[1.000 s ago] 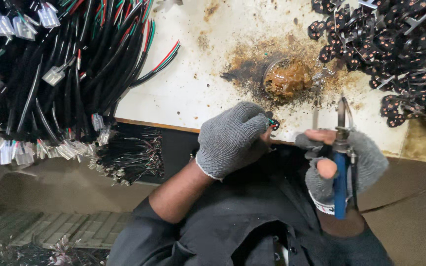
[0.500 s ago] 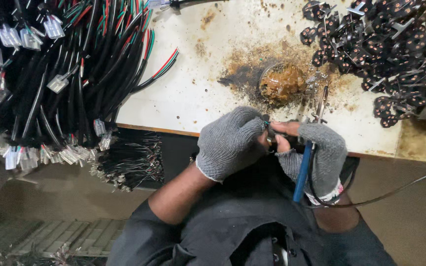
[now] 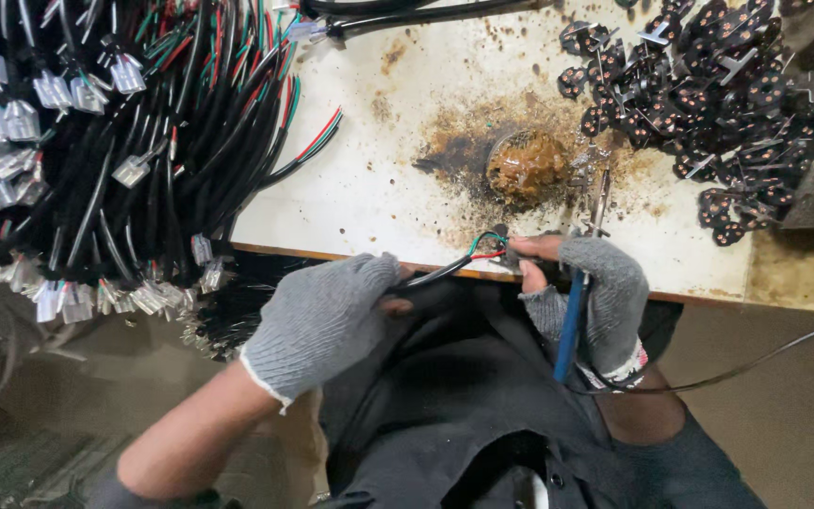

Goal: The person holds a soldering iron in their right hand and dips the stripped ends of red and green wires into a lump of flux paste on the workbench, then applies the hot iron to tin the wire ends. They finish each wire and set it aside, working through wires one at a time.

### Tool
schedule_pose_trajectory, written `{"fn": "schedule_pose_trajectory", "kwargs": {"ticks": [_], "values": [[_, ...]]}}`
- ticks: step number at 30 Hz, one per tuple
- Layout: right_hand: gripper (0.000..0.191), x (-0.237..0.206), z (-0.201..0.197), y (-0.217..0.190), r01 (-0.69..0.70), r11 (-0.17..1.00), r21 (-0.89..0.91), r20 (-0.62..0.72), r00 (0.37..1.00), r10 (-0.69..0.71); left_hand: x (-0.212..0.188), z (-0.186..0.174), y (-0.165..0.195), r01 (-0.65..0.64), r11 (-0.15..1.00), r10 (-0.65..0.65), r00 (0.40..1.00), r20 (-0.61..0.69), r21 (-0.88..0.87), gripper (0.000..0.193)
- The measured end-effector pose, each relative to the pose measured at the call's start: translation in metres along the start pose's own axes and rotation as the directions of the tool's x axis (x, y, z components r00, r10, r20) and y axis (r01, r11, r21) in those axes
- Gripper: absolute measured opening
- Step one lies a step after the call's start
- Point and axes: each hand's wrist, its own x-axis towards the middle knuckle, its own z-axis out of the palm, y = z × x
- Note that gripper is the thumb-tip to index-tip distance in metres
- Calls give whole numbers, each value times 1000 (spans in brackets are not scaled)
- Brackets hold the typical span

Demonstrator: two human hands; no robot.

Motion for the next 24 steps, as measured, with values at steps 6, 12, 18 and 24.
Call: {"fn": "schedule_pose_trajectory", "kwargs": {"ticks": [6, 12, 18, 24], "values": [[46, -13, 5, 4, 117, 951, 287, -271, 962, -37, -2, -30, 5, -117, 950, 198, 943, -269, 289, 18], [50, -23, 6, 31, 140, 955, 262, -280, 958, -64, 114, -89, 51, 70, 703, 603, 470, -645, 708, 22], [59, -27, 18, 42, 15, 998, 57, -427, 904, 11, 76, -10, 86, -755, 636, 762, 582, -284, 158, 30], [38, -25, 6, 42, 229, 963, 144, -174, 963, -203, 48, 76, 99, -843, 258, 957, 289, 6, -472, 30]]}}
